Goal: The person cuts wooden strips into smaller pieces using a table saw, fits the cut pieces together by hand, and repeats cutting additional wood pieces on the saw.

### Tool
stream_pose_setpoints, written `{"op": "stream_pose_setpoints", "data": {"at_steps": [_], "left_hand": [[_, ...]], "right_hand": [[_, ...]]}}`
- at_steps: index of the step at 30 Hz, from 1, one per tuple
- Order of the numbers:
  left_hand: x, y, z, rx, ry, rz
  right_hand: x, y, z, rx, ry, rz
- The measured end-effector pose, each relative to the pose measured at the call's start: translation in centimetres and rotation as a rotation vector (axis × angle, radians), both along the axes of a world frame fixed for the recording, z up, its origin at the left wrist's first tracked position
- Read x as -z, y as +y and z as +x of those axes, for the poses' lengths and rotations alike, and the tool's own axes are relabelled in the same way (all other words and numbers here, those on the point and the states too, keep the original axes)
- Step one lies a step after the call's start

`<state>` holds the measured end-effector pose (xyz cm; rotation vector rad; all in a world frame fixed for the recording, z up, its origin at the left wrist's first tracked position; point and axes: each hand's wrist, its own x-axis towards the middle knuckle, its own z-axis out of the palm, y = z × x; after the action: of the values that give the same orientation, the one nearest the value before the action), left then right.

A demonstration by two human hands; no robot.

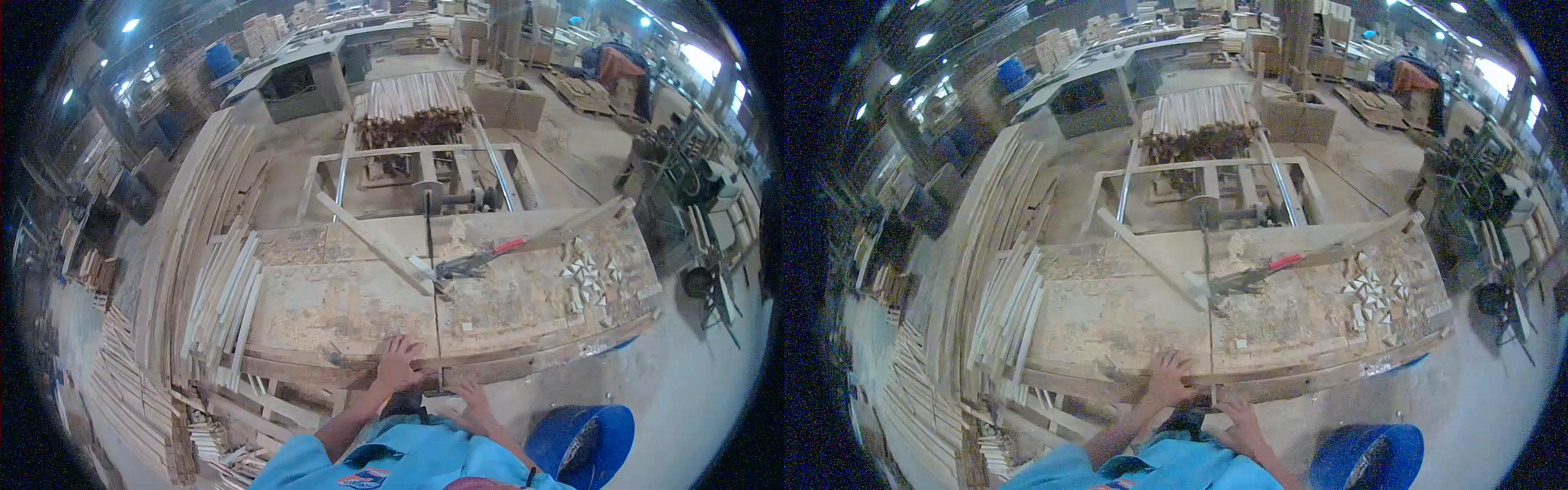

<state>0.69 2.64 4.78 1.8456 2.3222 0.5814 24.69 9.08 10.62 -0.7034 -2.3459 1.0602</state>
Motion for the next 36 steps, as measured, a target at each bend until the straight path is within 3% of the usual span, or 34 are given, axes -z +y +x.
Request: {"op": "stream_pose_setpoints", "data": {"at_steps": [2,6,13,24,27,33,36], "left_hand": [[-0.5,0.1,0.3,-0.017,0.012,0.014],[-0.7,0.1,0.6,-0.029,0.028,-0.009],[-1.0,0.1,0.5,-0.026,0.021,-0.010],[2.2,-0.5,0.2,-0.049,0.045,0.012],[2.2,-0.8,0.3,-0.053,0.123,0.031],[2.7,-0.9,0.6,-0.098,0.070,-0.025],[0.9,-1.5,1.7,-0.126,0.006,-0.118]], "right_hand": [[-0.9,-1.2,-0.5,0.057,-0.086,0.056],[1.8,-0.9,-1.9,0.026,0.056,-0.080],[2.9,-0.7,-2.0,0.016,0.043,0.032],[3.2,-1.5,-2.4,0.072,0.170,0.051],[3.6,-1.9,-2.2,0.078,0.057,0.070],[1.7,-3.6,-1.9,0.095,0.249,0.089],[3.3,-3.7,-1.8,0.182,0.152,0.074]]}}
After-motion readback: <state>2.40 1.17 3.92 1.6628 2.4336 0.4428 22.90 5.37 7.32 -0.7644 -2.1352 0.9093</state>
